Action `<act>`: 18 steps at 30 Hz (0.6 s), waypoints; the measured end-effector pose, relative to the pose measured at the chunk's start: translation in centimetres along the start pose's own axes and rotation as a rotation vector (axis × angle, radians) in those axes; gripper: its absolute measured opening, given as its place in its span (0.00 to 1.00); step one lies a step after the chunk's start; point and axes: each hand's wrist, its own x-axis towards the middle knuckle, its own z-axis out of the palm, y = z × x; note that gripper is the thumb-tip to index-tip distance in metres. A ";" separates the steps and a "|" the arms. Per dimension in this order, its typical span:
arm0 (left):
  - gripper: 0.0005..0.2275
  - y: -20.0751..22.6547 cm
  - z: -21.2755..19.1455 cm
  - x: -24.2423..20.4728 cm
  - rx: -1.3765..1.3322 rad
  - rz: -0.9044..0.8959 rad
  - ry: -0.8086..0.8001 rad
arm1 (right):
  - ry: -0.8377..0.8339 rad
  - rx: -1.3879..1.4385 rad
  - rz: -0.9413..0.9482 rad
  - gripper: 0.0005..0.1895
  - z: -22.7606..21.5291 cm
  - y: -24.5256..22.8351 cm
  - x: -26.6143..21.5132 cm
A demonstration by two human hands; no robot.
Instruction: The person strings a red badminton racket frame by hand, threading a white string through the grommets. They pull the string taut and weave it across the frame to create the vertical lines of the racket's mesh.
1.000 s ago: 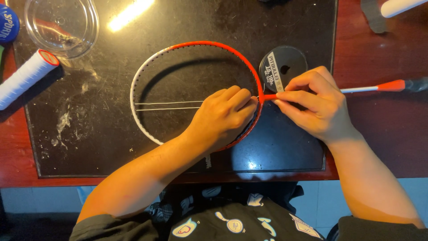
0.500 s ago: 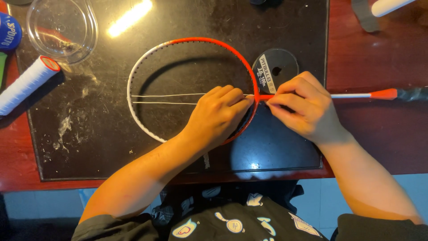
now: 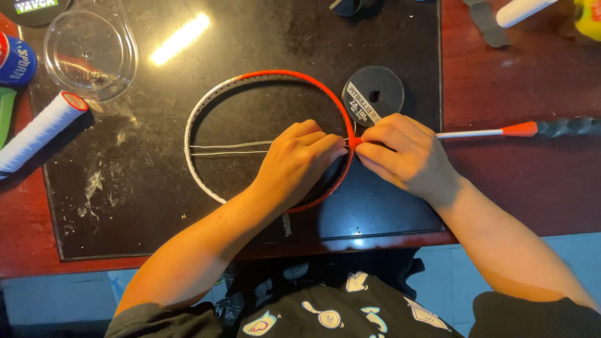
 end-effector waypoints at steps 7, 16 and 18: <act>0.12 2.5 -5.9 0.6 0.080 0.067 0.130 | -0.049 -0.018 -0.015 0.13 -1.2 -0.5 1.5; 0.08 0.0 -9.9 -6.5 -0.092 -0.389 0.954 | 0.020 0.126 0.180 0.07 -3.9 0.1 5.0; 0.04 -0.3 -8.6 -6.0 0.283 -0.307 0.374 | 0.071 0.127 0.193 0.06 -4.4 0.4 6.0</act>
